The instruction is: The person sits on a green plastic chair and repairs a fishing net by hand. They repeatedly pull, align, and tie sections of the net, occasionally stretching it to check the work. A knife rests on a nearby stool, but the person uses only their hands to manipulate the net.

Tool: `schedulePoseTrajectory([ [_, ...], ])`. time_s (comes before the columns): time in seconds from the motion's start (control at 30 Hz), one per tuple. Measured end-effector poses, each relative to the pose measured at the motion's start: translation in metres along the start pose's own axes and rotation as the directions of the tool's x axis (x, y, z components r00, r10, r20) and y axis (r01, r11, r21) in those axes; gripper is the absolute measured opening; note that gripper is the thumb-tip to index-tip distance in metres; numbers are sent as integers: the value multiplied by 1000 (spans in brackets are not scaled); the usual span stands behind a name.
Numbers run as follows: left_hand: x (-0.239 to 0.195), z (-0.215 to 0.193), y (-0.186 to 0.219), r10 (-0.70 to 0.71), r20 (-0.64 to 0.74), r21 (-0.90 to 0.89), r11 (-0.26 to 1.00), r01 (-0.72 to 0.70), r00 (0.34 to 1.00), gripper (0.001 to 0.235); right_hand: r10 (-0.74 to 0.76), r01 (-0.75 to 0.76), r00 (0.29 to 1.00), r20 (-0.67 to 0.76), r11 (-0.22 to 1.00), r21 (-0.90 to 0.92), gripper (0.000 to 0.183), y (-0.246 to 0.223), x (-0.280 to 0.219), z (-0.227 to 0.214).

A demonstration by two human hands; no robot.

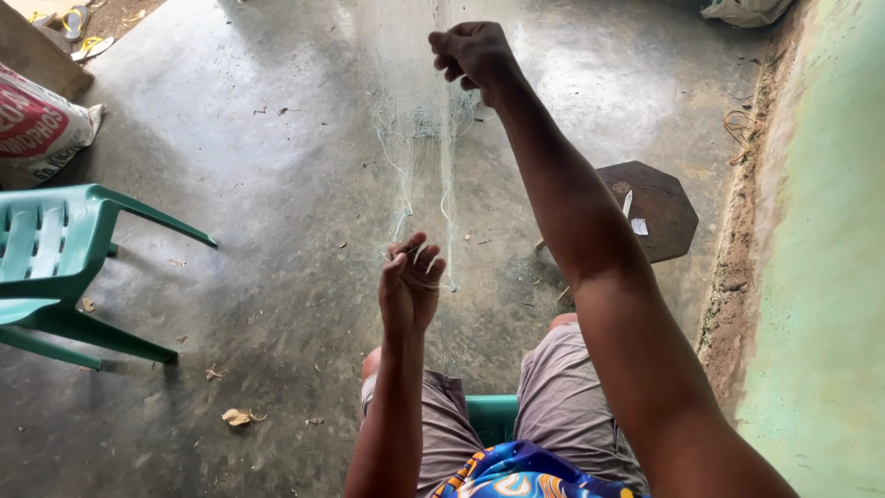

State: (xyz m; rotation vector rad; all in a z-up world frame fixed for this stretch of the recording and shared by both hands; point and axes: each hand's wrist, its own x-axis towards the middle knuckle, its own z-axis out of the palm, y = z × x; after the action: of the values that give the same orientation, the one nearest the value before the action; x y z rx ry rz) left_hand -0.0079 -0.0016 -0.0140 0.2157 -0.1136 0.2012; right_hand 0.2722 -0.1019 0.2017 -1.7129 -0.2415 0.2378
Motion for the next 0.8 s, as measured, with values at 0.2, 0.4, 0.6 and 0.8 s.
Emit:
schedulePoseTrajectory([
  [0.2,-2,6,0,-57,23,158,986,53,998,8,-89,218,904,-417,937,272,11,14,76,-14],
  [0.4,-8,-15,-8,-56,-22,128,990,58,998,7,-15,4,996,89,992,126,15,23,1,6],
  [0.6,-14,-32,-4,-92,-135,67,993,102,987,4,6,-114,922,388,960,254,15,61,-36,-18],
  [0.8,0,1,3,85,72,51,995,-89,994,8,-19,21,1000,-11,731,682,5,64,-30,-27],
])
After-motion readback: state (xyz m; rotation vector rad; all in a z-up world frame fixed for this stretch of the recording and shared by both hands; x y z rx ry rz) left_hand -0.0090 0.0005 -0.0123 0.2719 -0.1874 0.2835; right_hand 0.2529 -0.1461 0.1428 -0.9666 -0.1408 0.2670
